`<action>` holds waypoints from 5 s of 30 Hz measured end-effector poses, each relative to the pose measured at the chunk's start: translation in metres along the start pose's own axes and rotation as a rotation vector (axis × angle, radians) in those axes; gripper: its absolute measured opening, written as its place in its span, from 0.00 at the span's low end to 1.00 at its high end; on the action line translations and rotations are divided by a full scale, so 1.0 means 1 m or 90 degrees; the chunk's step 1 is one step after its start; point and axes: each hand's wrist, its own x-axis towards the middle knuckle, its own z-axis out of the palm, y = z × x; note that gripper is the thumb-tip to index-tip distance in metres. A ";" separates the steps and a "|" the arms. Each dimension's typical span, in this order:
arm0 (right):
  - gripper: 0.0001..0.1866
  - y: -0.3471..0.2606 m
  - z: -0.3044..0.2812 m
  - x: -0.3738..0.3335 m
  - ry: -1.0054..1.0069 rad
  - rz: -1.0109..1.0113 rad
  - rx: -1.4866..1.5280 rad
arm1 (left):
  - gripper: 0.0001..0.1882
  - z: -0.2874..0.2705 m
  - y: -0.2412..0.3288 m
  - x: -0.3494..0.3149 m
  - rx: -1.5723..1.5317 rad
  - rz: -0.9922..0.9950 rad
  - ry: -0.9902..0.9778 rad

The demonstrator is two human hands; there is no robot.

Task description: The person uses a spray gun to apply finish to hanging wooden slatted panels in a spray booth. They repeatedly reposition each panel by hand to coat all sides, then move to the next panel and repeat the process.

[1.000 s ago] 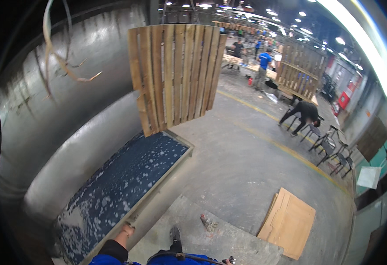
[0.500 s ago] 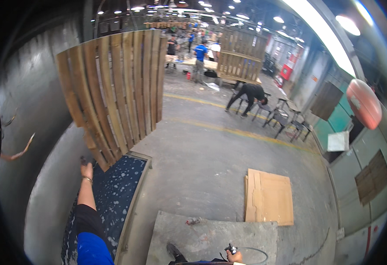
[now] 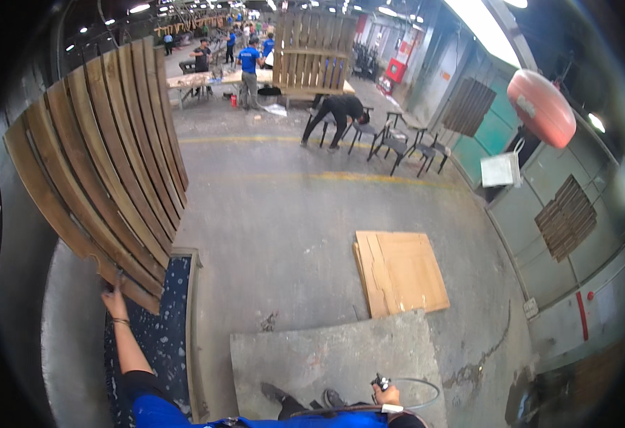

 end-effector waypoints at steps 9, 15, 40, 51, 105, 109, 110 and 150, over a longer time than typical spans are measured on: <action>0.22 0.012 -0.038 0.007 -0.059 -0.029 0.103 | 0.36 0.120 0.004 -0.161 -0.018 -0.014 -0.083; 0.22 0.052 -0.067 0.046 -0.025 -0.041 0.217 | 0.29 0.113 0.084 -0.236 0.050 -0.018 -0.020; 0.23 0.166 -0.299 0.178 -0.305 -0.390 0.706 | 0.17 0.253 0.636 -0.554 -0.109 -0.099 -0.078; 0.42 0.229 -0.301 0.227 -0.580 -0.505 0.868 | 0.26 0.355 0.772 -0.574 -0.112 -0.093 -0.148; 0.32 0.178 -0.305 0.208 -0.493 -0.443 0.692 | 0.18 0.293 0.625 -0.586 -0.011 -0.223 -0.035; 0.32 0.169 -0.348 0.181 -0.453 -0.613 0.598 | 0.19 0.280 0.528 -0.584 0.006 -0.144 -0.029; 0.32 0.163 -0.357 0.176 -0.459 -0.660 0.574 | 0.20 0.281 0.506 -0.583 0.012 -0.135 -0.006; 0.55 -0.299 -0.327 -0.161 -0.050 -1.197 0.525 | 0.25 0.182 0.082 -0.238 -0.074 -0.489 -0.022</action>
